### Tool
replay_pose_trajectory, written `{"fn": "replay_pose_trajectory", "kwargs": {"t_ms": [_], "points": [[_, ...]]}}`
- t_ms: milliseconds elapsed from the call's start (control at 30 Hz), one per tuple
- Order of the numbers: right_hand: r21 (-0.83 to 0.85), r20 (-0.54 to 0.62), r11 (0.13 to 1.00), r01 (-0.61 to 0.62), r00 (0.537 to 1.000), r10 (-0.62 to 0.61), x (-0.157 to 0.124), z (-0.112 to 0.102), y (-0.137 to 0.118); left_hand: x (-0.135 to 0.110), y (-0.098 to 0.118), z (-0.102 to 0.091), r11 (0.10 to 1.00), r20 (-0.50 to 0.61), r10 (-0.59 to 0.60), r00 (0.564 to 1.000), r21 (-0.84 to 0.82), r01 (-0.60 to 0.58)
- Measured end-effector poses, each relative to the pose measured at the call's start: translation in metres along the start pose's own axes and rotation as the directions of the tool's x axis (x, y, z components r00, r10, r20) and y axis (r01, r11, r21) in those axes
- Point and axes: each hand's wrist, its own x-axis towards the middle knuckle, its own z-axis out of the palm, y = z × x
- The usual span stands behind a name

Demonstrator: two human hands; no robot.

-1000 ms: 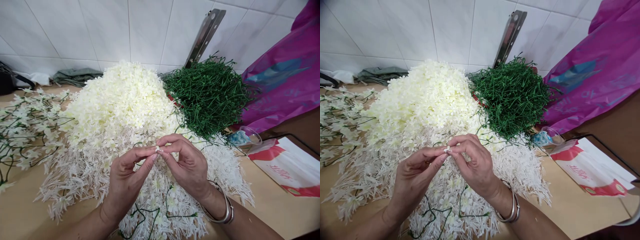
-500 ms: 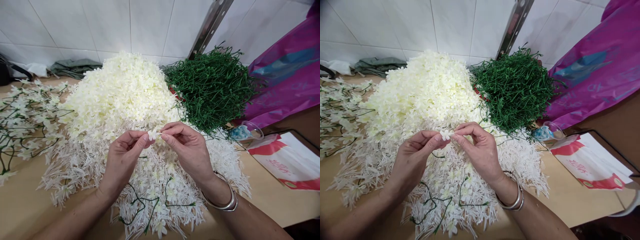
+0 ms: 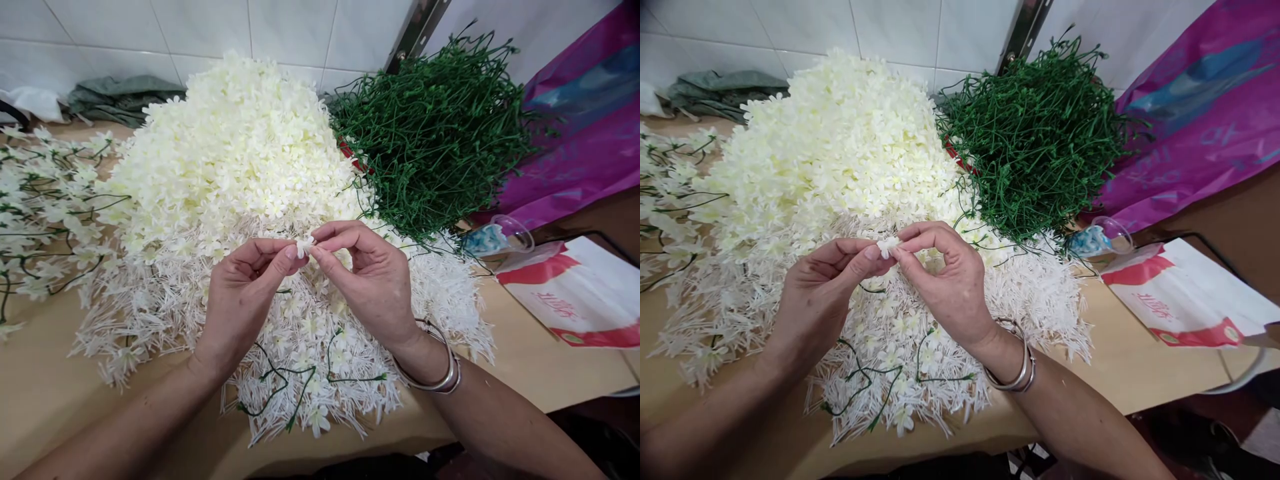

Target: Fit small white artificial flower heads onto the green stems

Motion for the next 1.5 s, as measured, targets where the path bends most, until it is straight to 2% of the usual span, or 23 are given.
{"fn": "replay_pose_trajectory", "kwargs": {"t_ms": [433,633,767,900,1000,1067,1133,1233,1300,1400,1500], "points": [[-0.037,0.009,0.998,0.041,0.999,-0.04,-0.003,0.004,0.008,0.003,-0.002,0.001,0.998,0.022,-0.057,0.998,-0.002,0.057],[0.07,0.074,0.997,-0.027,0.997,0.022,-0.002,0.003,0.01,0.003,-0.003,-0.001,0.999,0.056,-0.044,0.997,0.01,0.044],[0.068,0.061,0.998,-0.004,0.998,0.0,-0.002,0.004,0.01,0.003,-0.004,-0.002,0.997,0.06,-0.058,0.997,-0.038,0.061],[-0.025,0.053,0.998,0.051,0.997,-0.05,-0.003,0.005,0.007,0.003,-0.004,-0.002,0.997,0.081,-0.062,0.995,-0.034,0.065],[-0.121,0.049,0.987,0.104,0.994,-0.098,-0.004,0.006,0.005,0.003,-0.005,0.0,0.998,0.044,-0.047,0.998,-0.05,0.049],[-0.191,0.055,0.965,0.18,0.983,-0.173,-0.005,0.005,0.005,0.002,-0.006,0.002,0.995,0.025,-0.06,0.998,-0.081,0.062],[-0.271,0.087,0.914,0.301,0.954,-0.288,-0.006,0.004,0.005,0.001,-0.006,0.003,0.987,0.029,-0.091,0.995,-0.127,0.094],[-0.368,0.165,0.794,0.485,0.874,-0.457,-0.008,0.002,0.006,-0.005,-0.005,0.005,0.972,0.07,-0.118,0.991,-0.195,0.13],[-0.392,0.182,0.755,0.525,0.849,-0.496,-0.009,0.0,0.005,-0.009,-0.004,0.006,0.966,0.107,-0.109,0.988,-0.221,0.131],[-0.368,0.132,0.806,0.463,0.884,-0.448,-0.009,0.0,0.002,-0.011,-0.005,0.007,0.963,0.128,-0.084,0.988,-0.243,0.114],[-0.274,0.073,0.904,0.329,0.944,-0.321,-0.007,0.002,0.002,-0.01,-0.008,0.006,0.97,0.107,-0.067,0.992,-0.224,0.09]]}}
